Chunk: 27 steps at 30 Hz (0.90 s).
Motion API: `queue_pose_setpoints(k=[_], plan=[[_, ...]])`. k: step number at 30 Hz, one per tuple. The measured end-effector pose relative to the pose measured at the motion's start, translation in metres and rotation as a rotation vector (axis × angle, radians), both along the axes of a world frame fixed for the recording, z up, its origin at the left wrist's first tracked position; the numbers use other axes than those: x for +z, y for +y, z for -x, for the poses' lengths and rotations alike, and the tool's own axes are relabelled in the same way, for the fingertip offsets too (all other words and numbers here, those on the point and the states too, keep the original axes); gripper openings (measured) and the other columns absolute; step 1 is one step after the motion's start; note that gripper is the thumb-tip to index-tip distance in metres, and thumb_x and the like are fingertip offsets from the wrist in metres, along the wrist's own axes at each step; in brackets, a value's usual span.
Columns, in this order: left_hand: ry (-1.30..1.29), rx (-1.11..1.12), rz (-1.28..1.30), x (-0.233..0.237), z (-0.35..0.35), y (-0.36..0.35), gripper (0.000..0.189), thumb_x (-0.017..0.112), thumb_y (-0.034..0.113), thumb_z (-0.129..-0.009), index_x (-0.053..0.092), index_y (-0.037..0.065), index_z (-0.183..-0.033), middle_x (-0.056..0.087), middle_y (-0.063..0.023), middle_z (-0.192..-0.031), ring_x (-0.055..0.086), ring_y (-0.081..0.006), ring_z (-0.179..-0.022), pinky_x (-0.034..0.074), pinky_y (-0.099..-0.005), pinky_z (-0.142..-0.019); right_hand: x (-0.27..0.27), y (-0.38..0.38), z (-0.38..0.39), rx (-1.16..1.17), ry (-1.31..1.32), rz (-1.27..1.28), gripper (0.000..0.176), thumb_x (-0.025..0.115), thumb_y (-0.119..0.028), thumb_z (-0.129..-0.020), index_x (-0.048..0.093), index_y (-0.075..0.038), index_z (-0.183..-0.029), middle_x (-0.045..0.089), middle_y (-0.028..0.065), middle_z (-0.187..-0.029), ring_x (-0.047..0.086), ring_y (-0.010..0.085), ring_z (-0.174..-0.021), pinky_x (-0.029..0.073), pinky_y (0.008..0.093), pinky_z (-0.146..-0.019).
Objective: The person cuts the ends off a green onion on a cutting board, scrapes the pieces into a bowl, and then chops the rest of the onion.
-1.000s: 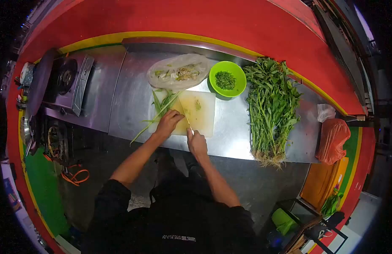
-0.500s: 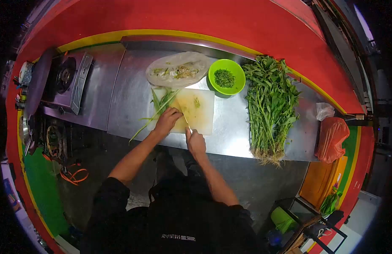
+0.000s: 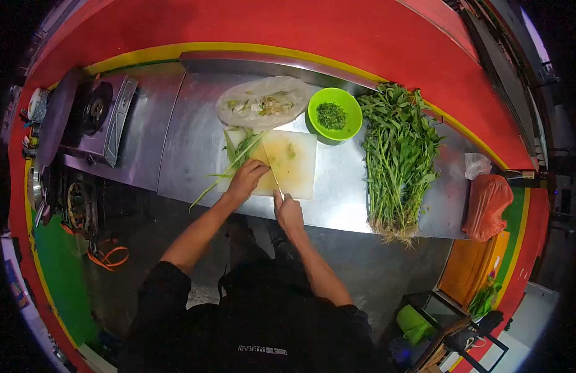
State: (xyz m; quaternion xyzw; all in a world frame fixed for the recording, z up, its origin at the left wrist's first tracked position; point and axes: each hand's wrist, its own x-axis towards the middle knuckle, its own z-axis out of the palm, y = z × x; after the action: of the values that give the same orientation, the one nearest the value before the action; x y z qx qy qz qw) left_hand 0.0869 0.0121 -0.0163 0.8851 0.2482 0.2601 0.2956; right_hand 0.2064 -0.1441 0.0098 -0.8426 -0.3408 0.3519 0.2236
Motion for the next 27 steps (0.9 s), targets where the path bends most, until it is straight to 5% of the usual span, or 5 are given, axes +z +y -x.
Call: queue_pose_setpoints(k=[16,27], plan=[[0.055,-0.009,0.006,-0.001,0.002,0.0,0.027,0.063,-0.001,-0.081,0.074,0.003,-0.105,0.066,-0.0086,-0.101,0.062,-0.029,-0.099,0.053,-0.0403,-0.09,0.009,0.008,-0.004,-0.006,-0.058,-0.044,0.054,0.054,-0.04,-0.104,0.067,0.012,-0.096,0.065,0.0386,-0.082,0.066,0.0561,-0.081,0.052,0.0586,-0.071],[0.021,0.005,0.015,0.001,0.001,0.002,0.023,0.067,-0.002,-0.082,0.074,0.002,-0.103,0.068,-0.0111,-0.1,0.064,-0.0314,-0.098,0.054,-0.0401,-0.088,0.001,0.002,-0.004,0.016,0.0,0.0,0.056,0.051,-0.045,-0.104,0.068,0.008,-0.105,0.067,0.0388,-0.089,0.066,0.0558,-0.09,0.052,0.0603,-0.081]])
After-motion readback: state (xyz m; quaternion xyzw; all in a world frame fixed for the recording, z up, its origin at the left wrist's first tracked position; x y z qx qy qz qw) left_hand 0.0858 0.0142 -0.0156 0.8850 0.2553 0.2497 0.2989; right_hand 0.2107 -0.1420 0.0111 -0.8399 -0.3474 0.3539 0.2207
